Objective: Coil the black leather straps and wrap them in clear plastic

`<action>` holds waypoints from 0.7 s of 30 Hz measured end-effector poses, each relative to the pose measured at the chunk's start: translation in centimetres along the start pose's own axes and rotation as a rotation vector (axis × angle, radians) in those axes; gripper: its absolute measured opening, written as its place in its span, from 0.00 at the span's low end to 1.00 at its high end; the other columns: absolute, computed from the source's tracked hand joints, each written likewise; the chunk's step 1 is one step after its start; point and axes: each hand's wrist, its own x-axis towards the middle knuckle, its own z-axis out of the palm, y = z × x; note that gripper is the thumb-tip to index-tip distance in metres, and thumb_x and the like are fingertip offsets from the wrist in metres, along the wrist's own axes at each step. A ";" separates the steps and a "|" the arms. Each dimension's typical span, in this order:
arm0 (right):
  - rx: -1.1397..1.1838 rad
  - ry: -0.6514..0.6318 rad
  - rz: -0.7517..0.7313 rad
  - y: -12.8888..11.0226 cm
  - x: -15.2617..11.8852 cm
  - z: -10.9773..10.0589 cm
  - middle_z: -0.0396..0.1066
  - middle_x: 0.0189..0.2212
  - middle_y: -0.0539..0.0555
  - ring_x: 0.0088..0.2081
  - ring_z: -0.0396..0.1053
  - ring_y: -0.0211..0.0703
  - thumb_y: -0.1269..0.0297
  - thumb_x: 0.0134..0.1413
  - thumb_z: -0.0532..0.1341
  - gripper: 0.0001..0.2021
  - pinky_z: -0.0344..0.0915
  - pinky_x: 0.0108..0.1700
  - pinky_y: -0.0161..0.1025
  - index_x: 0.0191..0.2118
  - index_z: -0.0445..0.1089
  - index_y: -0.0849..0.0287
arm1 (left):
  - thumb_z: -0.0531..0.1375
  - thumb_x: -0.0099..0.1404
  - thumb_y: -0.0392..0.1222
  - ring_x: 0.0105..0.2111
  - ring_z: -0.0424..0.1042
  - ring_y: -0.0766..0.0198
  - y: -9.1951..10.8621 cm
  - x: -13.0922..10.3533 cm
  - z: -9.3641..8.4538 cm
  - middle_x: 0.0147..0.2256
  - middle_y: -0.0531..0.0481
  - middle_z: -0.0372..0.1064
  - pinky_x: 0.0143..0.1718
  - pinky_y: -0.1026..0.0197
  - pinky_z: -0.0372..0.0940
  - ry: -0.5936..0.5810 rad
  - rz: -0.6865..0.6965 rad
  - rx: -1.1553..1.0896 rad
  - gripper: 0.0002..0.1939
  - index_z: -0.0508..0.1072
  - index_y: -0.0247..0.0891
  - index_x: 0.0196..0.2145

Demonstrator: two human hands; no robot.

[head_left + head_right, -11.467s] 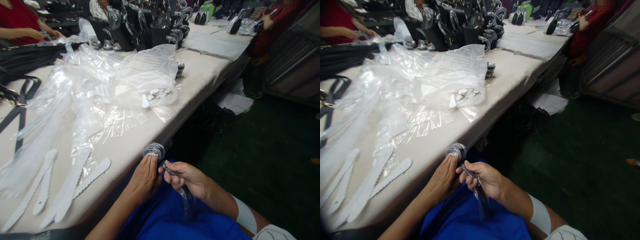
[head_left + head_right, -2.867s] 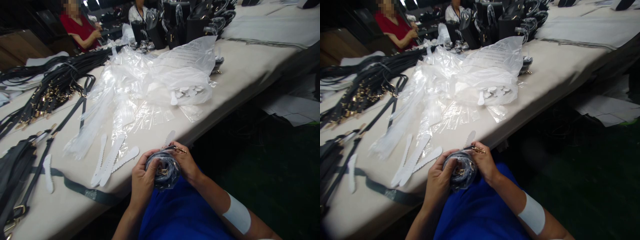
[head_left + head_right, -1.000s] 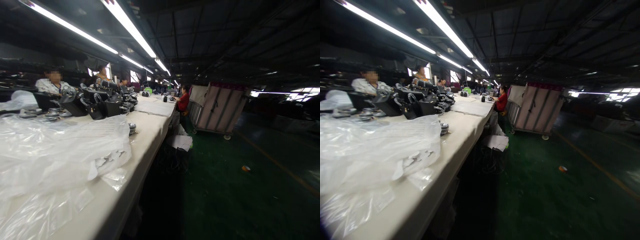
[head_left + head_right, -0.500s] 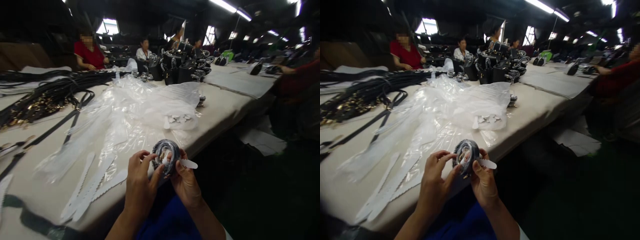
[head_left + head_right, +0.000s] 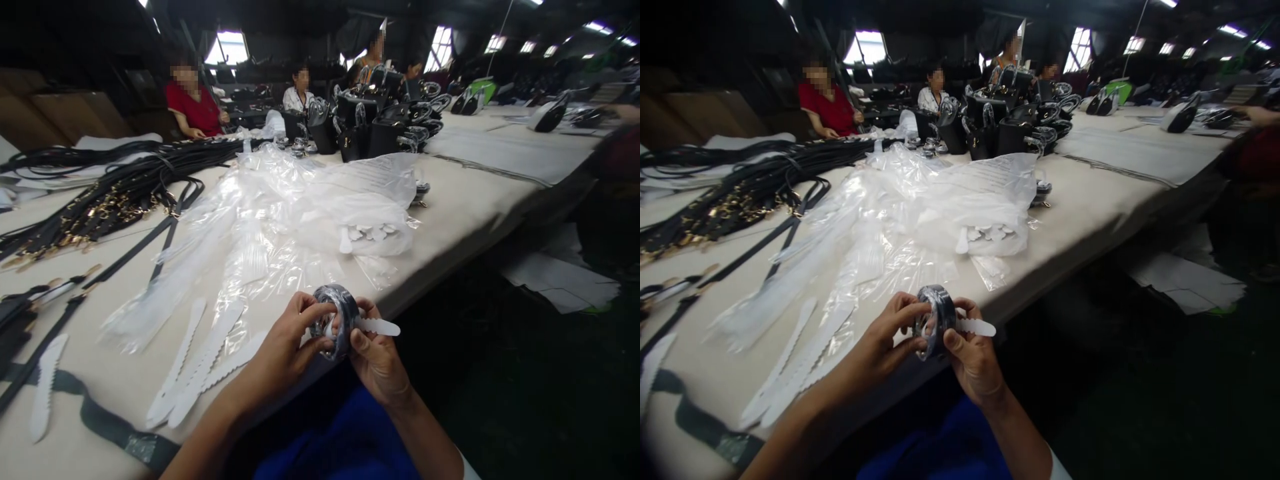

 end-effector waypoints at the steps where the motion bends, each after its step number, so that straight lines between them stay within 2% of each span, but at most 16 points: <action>1: 0.001 -0.012 0.009 0.0 -0.1 0.0 0.71 0.40 0.52 0.44 0.70 0.46 0.67 0.58 0.68 0.19 0.69 0.45 0.41 0.50 0.60 0.52 | 0.60 0.66 0.37 0.42 0.64 0.58 0.1 0.1 -0.3 0.42 0.47 0.60 0.45 0.56 0.64 -0.025 -0.015 -0.026 0.16 0.69 0.46 0.52; 9: 0.048 -0.070 0.076 0.9 -1.0 0.7 0.70 0.40 0.52 0.43 0.70 0.47 0.65 0.58 0.69 0.20 0.69 0.42 0.41 0.49 0.59 0.51 | 0.67 0.56 0.39 0.34 0.65 0.61 1.4 0.0 -2.4 0.32 0.53 0.65 0.38 0.61 0.62 -0.082 -0.183 -0.186 0.09 0.72 0.41 0.35; 12: 0.037 -0.048 0.071 1.3 -1.2 1.1 0.70 0.41 0.53 0.43 0.70 0.48 0.64 0.57 0.69 0.20 0.70 0.42 0.41 0.49 0.59 0.52 | 0.68 0.56 0.39 0.34 0.67 0.61 1.4 -0.6 -2.5 0.32 0.52 0.69 0.38 0.62 0.63 -0.071 -0.270 -0.285 0.09 0.72 0.40 0.33; 14: 0.012 -0.002 0.048 1.5 -1.2 1.5 0.70 0.41 0.53 0.43 0.71 0.48 0.64 0.57 0.69 0.20 0.70 0.43 0.42 0.49 0.59 0.52 | 0.68 0.57 0.40 0.33 0.69 0.61 1.1 -1.0 -2.0 0.32 0.52 0.70 0.37 0.62 0.64 -0.023 -0.298 -0.363 0.08 0.71 0.39 0.29; 16: -0.015 0.062 0.018 1.7 -0.9 2.0 0.71 0.41 0.53 0.44 0.71 0.49 0.64 0.57 0.69 0.21 0.70 0.45 0.43 0.50 0.59 0.52 | 0.67 0.58 0.41 0.35 0.71 0.61 0.7 -1.4 -1.0 0.33 0.51 0.71 0.39 0.61 0.65 0.083 -0.276 -0.403 0.07 0.73 0.38 0.28; 17: -0.029 0.095 0.001 1.8 -0.8 2.1 0.71 0.41 0.53 0.45 0.71 0.49 0.64 0.57 0.69 0.21 0.70 0.46 0.44 0.50 0.59 0.52 | 0.67 0.59 0.42 0.36 0.72 0.60 0.5 -1.6 -0.3 0.34 0.50 0.72 0.41 0.61 0.65 0.179 -0.258 -0.402 0.06 0.75 0.39 0.28; 19: -0.061 0.163 -0.021 2.3 -0.8 2.1 0.71 0.43 0.53 0.47 0.71 0.49 0.63 0.56 0.70 0.23 0.69 0.49 0.45 0.51 0.59 0.50 | 0.65 0.61 0.42 0.39 0.73 0.59 0.4 -2.1 1.7 0.37 0.49 0.74 0.43 0.60 0.66 0.417 -0.223 -0.365 0.04 0.79 0.41 0.32; 21: -0.105 0.231 -0.032 2.9 -1.2 1.5 0.71 0.46 0.53 0.47 0.71 0.49 0.62 0.55 0.70 0.25 0.69 0.49 0.44 0.54 0.58 0.47 | 0.62 0.65 0.42 0.41 0.74 0.57 0.6 -2.7 3.8 0.39 0.47 0.75 0.44 0.57 0.68 0.656 -0.173 -0.284 0.06 0.80 0.44 0.37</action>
